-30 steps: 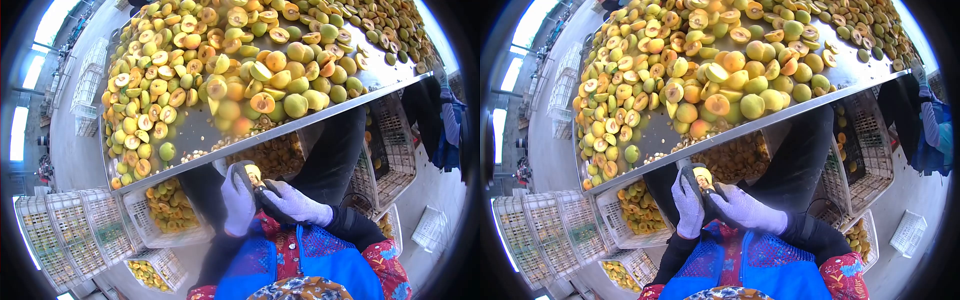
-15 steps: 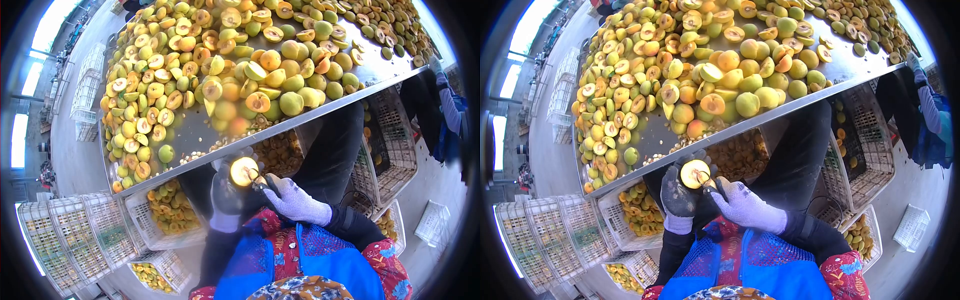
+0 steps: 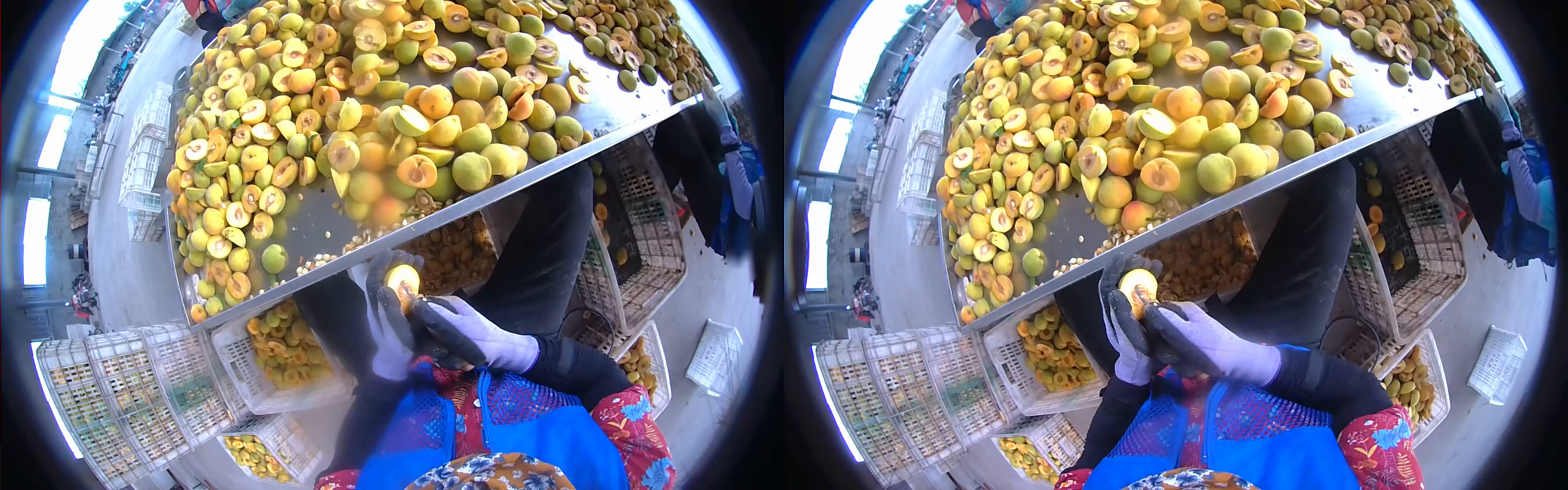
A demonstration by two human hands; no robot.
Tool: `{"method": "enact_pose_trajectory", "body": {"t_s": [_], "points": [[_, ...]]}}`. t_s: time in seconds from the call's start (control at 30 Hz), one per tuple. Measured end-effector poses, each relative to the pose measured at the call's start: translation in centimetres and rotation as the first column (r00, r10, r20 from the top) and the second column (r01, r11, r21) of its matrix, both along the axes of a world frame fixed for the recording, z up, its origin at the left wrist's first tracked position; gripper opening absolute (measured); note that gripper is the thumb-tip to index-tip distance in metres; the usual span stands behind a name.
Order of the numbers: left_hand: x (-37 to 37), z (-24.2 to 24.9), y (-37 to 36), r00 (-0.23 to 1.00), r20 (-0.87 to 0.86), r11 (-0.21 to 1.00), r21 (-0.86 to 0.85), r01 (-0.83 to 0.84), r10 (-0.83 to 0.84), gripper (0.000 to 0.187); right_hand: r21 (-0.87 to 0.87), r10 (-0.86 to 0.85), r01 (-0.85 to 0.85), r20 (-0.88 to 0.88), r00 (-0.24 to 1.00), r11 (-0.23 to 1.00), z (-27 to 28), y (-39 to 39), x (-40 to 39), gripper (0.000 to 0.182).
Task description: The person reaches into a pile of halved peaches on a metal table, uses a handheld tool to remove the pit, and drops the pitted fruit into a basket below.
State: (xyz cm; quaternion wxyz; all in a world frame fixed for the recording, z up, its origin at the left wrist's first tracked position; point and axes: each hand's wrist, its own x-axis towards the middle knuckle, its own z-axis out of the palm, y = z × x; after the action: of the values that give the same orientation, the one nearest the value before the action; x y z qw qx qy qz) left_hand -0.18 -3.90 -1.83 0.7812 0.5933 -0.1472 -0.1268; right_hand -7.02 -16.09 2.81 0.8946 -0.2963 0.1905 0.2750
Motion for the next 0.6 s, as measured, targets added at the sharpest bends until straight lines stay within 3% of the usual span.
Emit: {"method": "enact_pose_trajectory", "body": {"t_s": [0.03, 0.1, 0.17, 0.2, 0.23, 0.3, 0.37, 0.4, 0.47, 0.5, 0.53, 0.6], "points": [[0.2, 0.1, -0.1, 1.0, 0.013, 1.0, 0.007, 0.012, -0.012, 0.057, -0.051, 0.012, -0.01, 0.033, 0.999, 0.999, 0.4, -0.4, 0.0, 0.038], [0.5, 1.2, -0.3, 0.997, 0.064, 0.98, 0.198, 0.027, -0.04, 0.053, -0.157, 0.045, -0.03, 0.089, 0.995, 0.987, 1.0, -1.2, -0.2, 0.038], [1.1, 3.7, 0.4, 0.966, 0.137, 0.821, 0.56, 0.108, -0.22, 0.051, -0.192, 0.017, 0.004, 0.106, 0.994, 0.981, -0.4, -0.7, -0.4, 0.039], [1.5, 2.9, 0.2, 0.844, -0.537, 0.992, 0.11, 0.062, 0.007, 0.039, -0.209, 0.02, 0.007, 0.13, 0.991, 0.978, -0.6, -0.5, -0.3, 0.039], [1.2, 3.7, 0.0, 0.914, -0.404, 0.942, 0.294, 0.16, -0.029, 0.034, -0.223, 0.023, 0.013, 0.156, 0.988, 0.975, -0.6, -0.3, -0.2, 0.039], [1.0, 2.5, 0.3, 0.969, -0.246, 0.928, 0.358, 0.1, -0.009, 0.036, 0.047, -0.018, 0.017, 0.031, 0.999, 0.999, -0.2, -0.6, -0.1, 0.037], [0.3, 2.3, 0.2, 0.977, -0.211, 0.957, 0.28, 0.077, -0.017, 0.037, 0.31, -0.019, 0.034, -0.051, 0.999, 0.95, -1.0, -0.6, -0.2, 0.036], [0.0, 2.4, 0.3, 0.982, -0.19, 0.969, 0.238, 0.064, -0.018, 0.038, 0.556, 0.068, -0.02, -0.066, 0.996, 0.831, -2.3, -1.0, -0.2, 0.04], [-0.3, 2.2, 0.4, 0.972, -0.22, 0.984, 0.134, 0.115, -0.084, 0.04, 0.792, 0.129, -0.015, -0.081, 0.988, 0.611, -3.7, -1.2, -0.5, 0.043], [-0.1, 2.1, 0.3, 0.968, -0.218, 0.987, 0.072, 0.141, -0.123, 0.04, 0.874, 0.164, -0.016, -0.074, 0.984, 0.486, -4.0, -1.3, -0.5, 0.045], [-0.2, 2.7, 0.3, 0.956, -0.227, 0.979, 0.04, 0.202, -0.188, 0.041, 0.867, 0.112, 0.009, -0.074, 0.991, 0.497, -3.7, -1.2, -0.9, 0.046], [-0.8, 2.7, 0.0, 0.95, -0.261, 0.984, -0.084, 0.157, -0.174, 0.043, 0.917, 0.115, -0.049, 0.004, 0.993, 0.395, -4.1, -1.0, -1.3, 0.046]]}}
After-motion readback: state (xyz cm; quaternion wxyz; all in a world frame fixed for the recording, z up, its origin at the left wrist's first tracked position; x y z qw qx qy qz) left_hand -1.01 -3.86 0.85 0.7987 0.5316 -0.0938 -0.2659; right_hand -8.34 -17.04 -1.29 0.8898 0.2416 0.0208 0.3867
